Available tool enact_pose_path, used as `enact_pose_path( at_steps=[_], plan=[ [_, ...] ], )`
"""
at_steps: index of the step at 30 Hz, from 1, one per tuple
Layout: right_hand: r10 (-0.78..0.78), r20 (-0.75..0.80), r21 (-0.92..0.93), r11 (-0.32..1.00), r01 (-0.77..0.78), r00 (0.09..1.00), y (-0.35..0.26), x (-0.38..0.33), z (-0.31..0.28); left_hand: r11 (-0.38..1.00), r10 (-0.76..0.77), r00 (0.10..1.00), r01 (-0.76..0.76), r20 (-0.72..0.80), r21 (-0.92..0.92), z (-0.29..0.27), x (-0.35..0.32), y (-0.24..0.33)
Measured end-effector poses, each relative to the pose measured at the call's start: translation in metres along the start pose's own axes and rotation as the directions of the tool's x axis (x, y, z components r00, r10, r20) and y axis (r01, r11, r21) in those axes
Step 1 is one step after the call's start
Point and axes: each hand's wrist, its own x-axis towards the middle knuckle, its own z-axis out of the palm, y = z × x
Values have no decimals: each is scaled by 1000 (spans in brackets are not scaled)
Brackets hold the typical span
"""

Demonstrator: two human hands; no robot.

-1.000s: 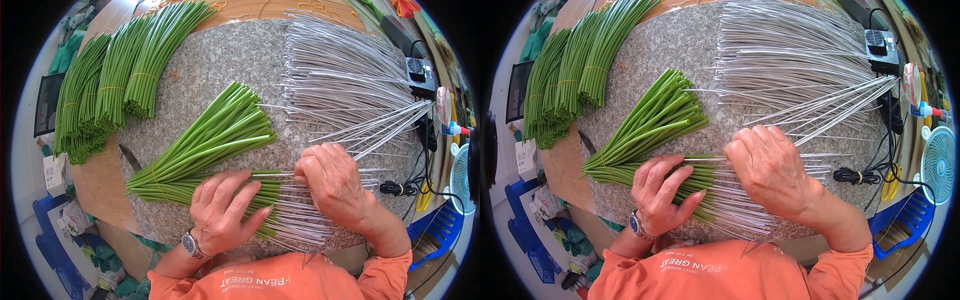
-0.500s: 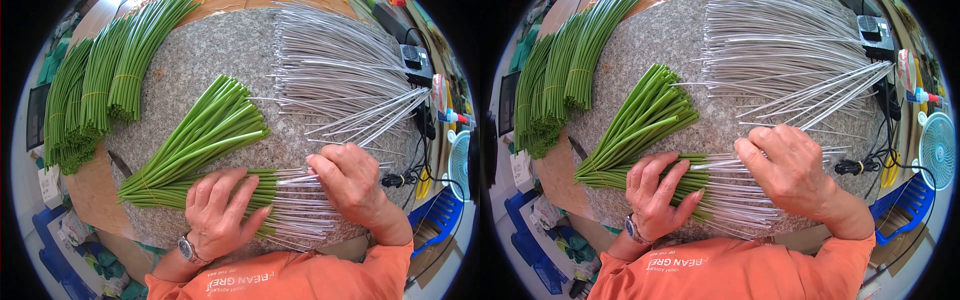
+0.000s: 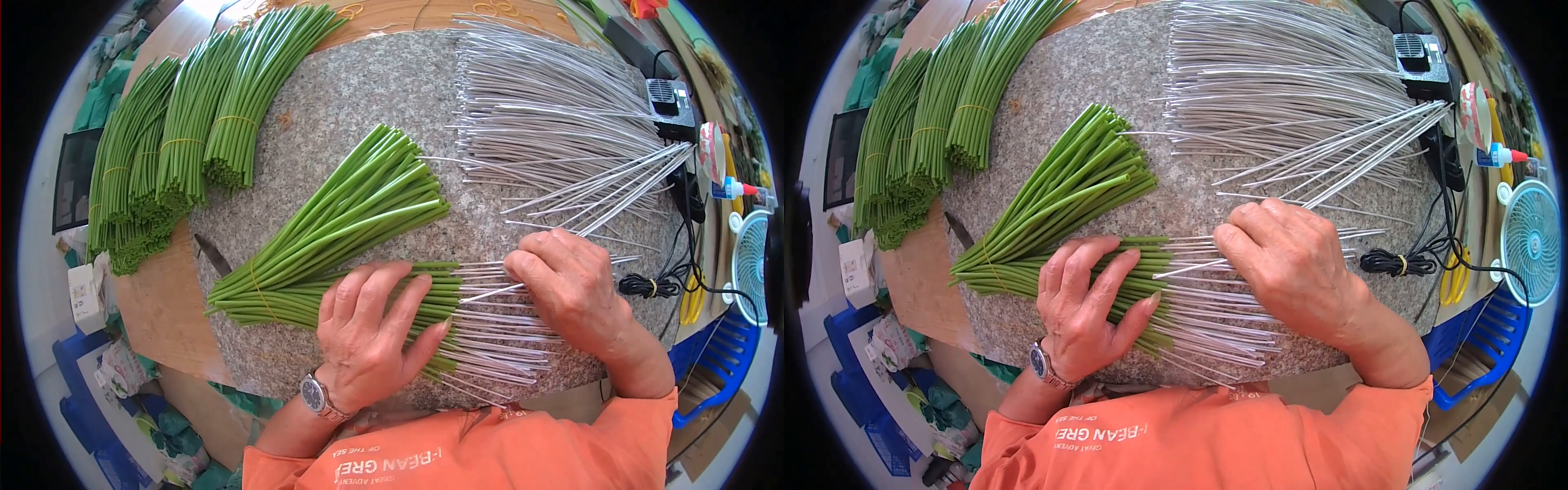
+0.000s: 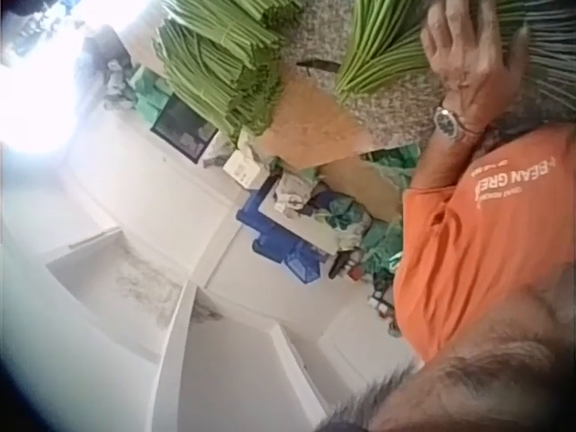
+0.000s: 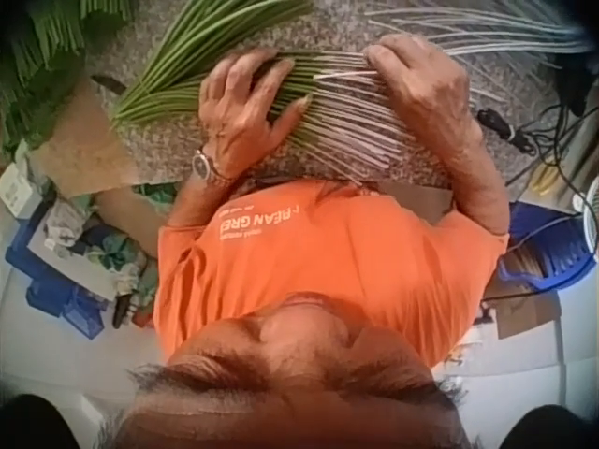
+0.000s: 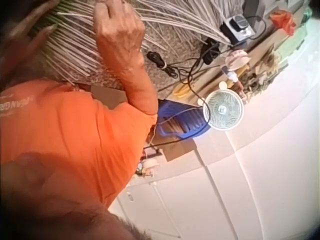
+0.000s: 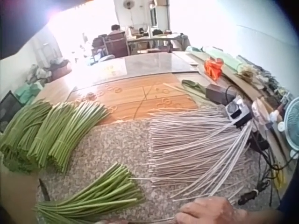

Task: The person untangles a power cord and then inserts white plastic rods one at a time into green plastic tubes.

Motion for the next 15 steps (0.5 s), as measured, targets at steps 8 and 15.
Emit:
enact_pose_path(
  at_steps=[8, 15],
  plan=[
    [20, 0, 38, 999, -20, 1000, 6, 3, -4, 1000, 0, 1000, 0, 9, 9, 0, 2, 1],
    [-5, 91, 20, 1000, 3, 996, 9, 3, -9, 1000, -3, 1000, 3, 14, 19, -1, 4, 2]
  ],
)
